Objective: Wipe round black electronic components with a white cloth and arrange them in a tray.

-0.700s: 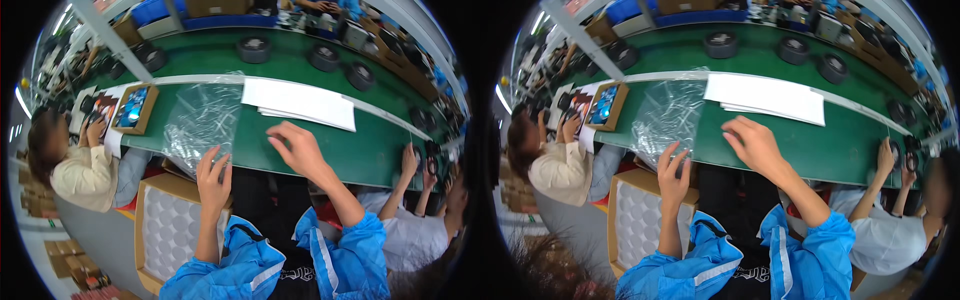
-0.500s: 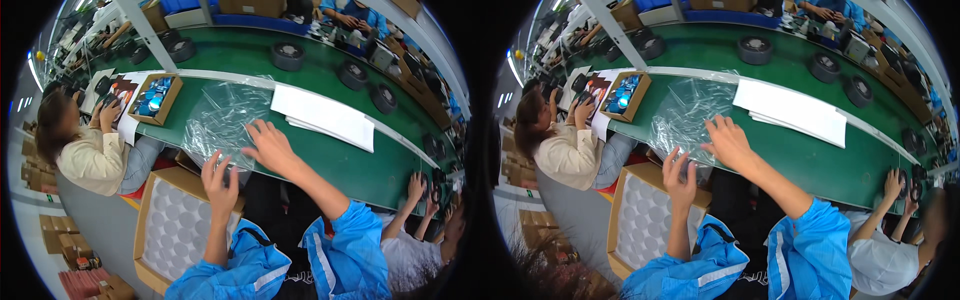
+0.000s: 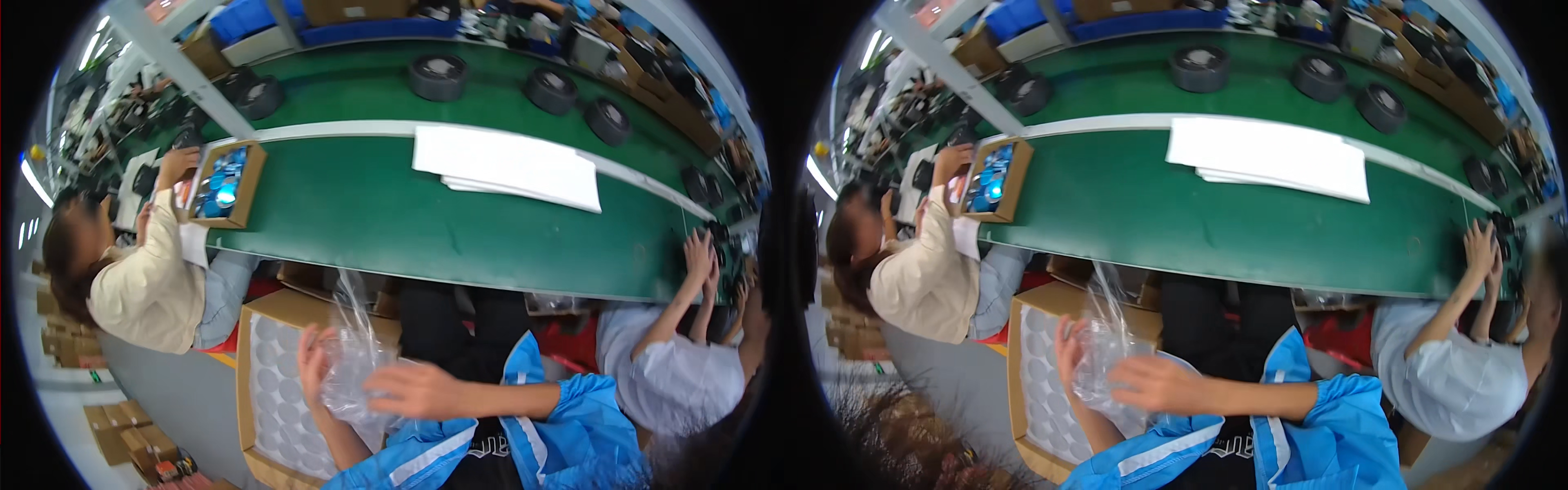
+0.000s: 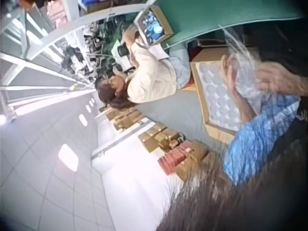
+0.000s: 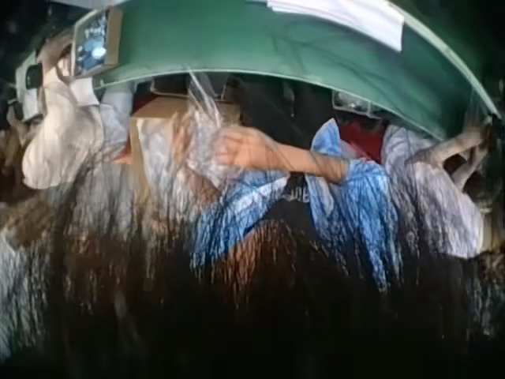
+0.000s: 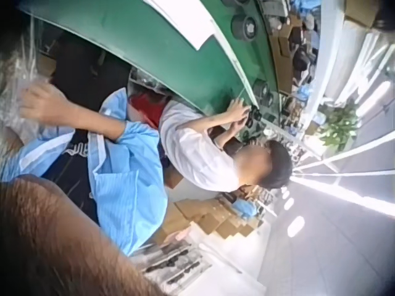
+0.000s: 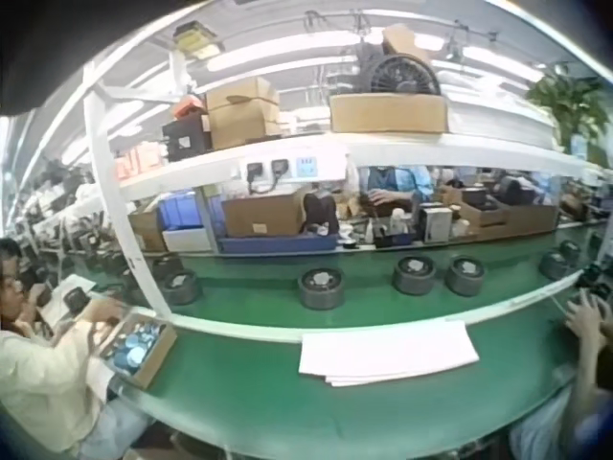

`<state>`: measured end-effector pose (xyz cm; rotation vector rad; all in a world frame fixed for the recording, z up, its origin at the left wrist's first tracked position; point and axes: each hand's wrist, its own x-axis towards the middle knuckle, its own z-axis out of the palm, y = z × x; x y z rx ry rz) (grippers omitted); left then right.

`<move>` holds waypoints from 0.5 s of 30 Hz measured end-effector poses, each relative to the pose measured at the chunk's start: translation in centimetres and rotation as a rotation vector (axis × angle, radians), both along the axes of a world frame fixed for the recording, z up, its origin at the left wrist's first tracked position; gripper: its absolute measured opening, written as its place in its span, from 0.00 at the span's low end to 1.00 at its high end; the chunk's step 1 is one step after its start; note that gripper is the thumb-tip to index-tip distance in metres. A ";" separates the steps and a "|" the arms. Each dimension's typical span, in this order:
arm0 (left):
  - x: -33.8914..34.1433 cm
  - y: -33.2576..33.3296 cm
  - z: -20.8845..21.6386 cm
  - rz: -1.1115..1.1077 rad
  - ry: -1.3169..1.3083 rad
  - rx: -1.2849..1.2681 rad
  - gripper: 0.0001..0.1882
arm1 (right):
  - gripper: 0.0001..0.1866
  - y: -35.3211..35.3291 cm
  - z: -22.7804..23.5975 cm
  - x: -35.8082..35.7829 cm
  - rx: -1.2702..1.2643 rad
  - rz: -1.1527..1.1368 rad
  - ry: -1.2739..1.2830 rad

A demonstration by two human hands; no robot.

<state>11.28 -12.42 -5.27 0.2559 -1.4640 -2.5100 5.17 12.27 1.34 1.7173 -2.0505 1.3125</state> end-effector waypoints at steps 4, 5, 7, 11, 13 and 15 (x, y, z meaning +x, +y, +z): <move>-1.1 8.6 0.0 -0.250 -0.237 0.115 0.28 | 0.33 6.1 0.4 -0.1 0.039 -0.405 -0.470; -2.6 12.4 1.6 -0.325 -0.116 -0.118 0.23 | 0.34 7.7 -1.1 1.3 -0.043 -0.369 -0.940; -4.8 15.8 1.8 -0.399 0.036 -0.338 0.18 | 0.33 13.6 -3.9 1.8 0.054 -0.469 -1.165; -5.5 15.8 0.7 -0.229 -0.141 -0.407 0.12 | 0.29 25.9 -8.0 3.7 -0.432 -1.455 -0.857; -5.1 14.9 -1.4 -0.281 -0.264 -0.403 0.11 | 0.28 30.0 -12.5 2.7 -0.068 -1.526 -0.509; -4.1 15.7 -1.9 -0.303 -0.342 -0.393 0.11 | 0.28 33.7 -17.8 0.8 0.293 -1.528 -0.156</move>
